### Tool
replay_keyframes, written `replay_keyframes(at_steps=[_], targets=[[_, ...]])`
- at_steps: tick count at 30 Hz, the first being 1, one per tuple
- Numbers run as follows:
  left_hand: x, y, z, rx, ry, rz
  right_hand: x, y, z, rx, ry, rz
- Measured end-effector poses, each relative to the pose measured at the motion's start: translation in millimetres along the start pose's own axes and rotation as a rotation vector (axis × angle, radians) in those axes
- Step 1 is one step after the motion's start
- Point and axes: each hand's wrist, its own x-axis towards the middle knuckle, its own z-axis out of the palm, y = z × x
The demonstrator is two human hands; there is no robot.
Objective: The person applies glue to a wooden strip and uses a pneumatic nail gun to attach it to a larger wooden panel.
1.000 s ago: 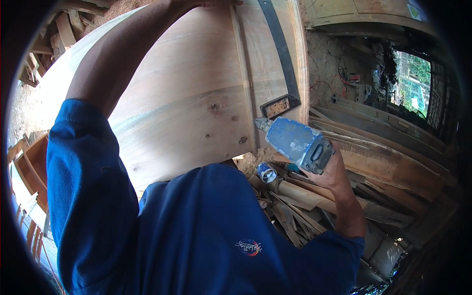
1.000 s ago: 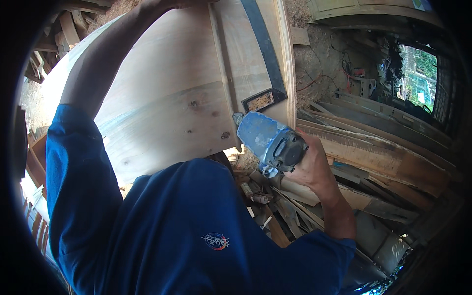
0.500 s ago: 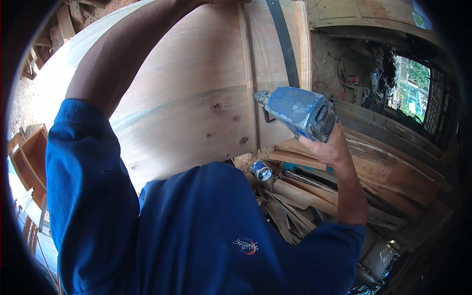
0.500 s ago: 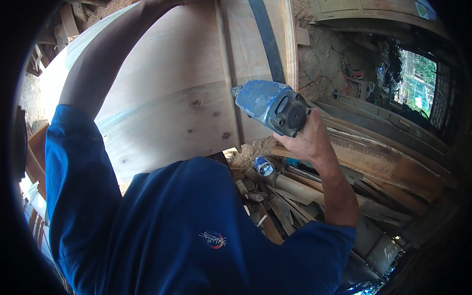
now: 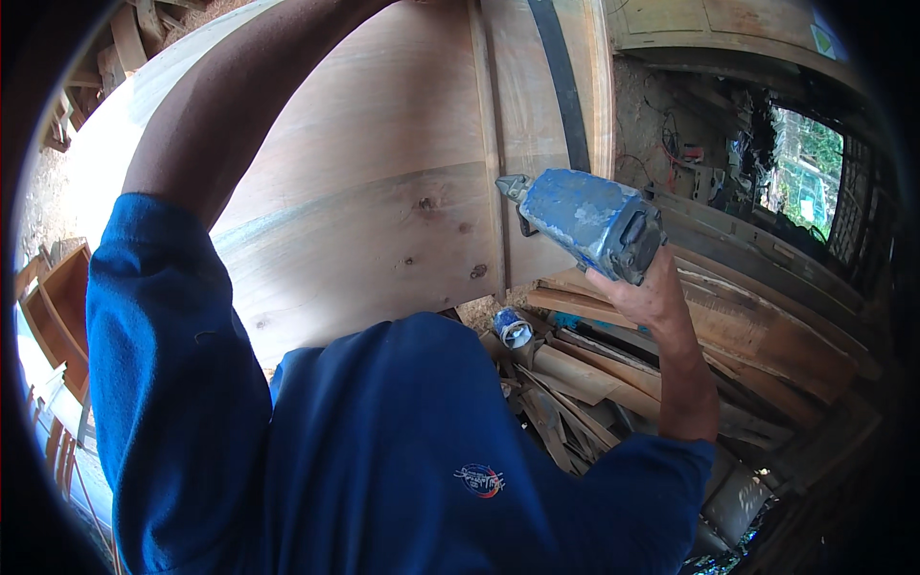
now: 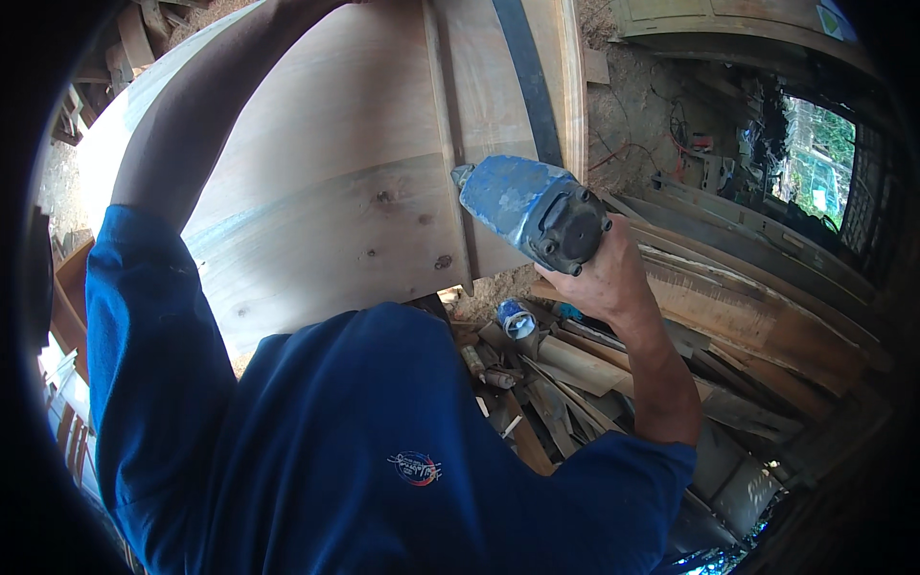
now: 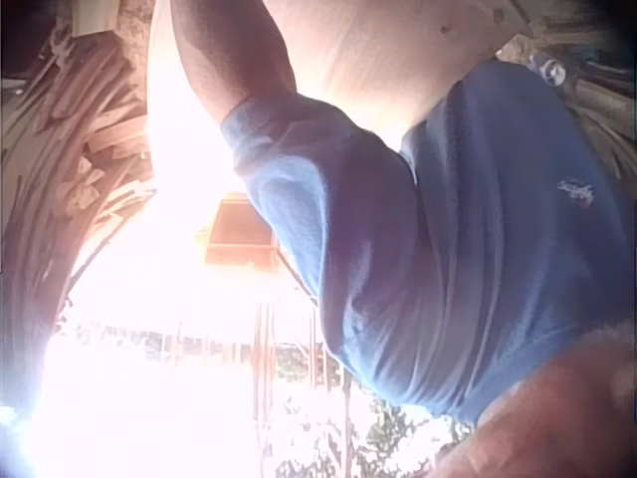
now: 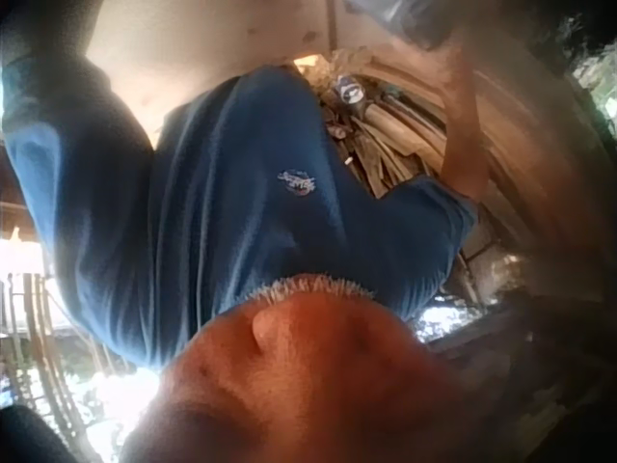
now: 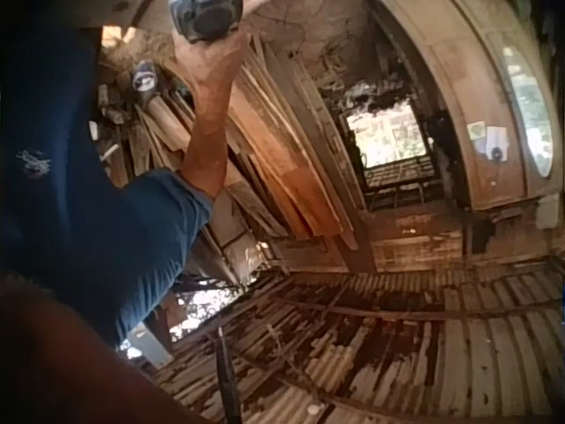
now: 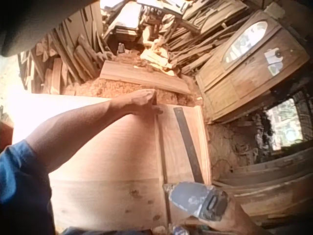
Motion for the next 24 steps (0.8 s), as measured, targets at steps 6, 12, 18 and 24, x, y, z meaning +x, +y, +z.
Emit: replay_keyframes(at_steps=[6, 12, 18, 24], targets=[[-2, -11, 12, -0.065, 0.298, 0.124, 0, 6, 1, 0.002, 0.002, -0.040], [-10, 6, 4, -0.018, 0.222, 0.005, -2, 13, 5, -0.014, 0.022, -0.122], [-11, 3, 5, -0.019, 0.262, 0.025, -6, 17, 3, -0.081, -0.050, -0.130], [-8, 7, 2, 0.008, 0.201, -0.013, -3, 13, 1, 0.056, -0.060, -0.077]])
